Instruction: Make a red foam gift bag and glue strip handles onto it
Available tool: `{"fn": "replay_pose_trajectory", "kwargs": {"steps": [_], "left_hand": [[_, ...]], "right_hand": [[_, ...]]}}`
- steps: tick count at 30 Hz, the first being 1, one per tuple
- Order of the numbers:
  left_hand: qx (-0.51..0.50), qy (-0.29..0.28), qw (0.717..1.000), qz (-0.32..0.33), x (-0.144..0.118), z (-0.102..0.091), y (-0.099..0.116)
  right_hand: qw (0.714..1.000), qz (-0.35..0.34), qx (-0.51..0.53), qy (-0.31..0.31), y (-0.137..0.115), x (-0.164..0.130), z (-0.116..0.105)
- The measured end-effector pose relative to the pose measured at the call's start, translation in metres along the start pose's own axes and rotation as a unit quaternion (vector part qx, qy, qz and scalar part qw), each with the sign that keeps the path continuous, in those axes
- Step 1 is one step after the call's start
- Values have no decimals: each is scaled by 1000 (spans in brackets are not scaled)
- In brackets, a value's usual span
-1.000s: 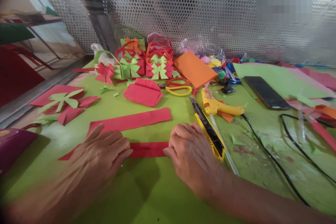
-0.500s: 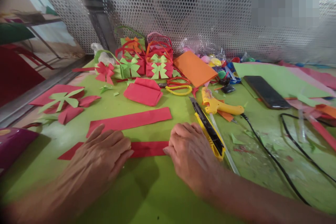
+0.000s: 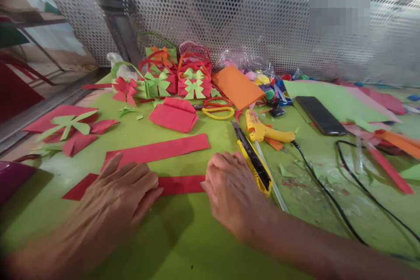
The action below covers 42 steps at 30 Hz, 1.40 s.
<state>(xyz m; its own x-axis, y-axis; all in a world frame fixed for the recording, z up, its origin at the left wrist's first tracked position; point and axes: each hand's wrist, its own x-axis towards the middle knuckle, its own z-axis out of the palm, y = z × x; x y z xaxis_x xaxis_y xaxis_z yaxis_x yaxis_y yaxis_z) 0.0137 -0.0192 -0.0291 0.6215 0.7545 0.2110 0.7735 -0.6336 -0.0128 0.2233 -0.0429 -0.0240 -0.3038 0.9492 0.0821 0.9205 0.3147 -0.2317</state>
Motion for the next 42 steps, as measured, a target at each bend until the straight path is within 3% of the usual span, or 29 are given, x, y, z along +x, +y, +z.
{"fn": "replay_pose_trajectory", "kwargs": {"steps": [17,26,42], "left_hand": [[30,-3,1000,9,-2,1,1],[40,3,999,18,0,3,0],[35,35,998,30,-1,4,-1]], "right_hand": [[998,17,62,-23,1,-3,-5],[987,46,152,-19,4,1,-7],[988,40,148,9,1,-2,1]]}}
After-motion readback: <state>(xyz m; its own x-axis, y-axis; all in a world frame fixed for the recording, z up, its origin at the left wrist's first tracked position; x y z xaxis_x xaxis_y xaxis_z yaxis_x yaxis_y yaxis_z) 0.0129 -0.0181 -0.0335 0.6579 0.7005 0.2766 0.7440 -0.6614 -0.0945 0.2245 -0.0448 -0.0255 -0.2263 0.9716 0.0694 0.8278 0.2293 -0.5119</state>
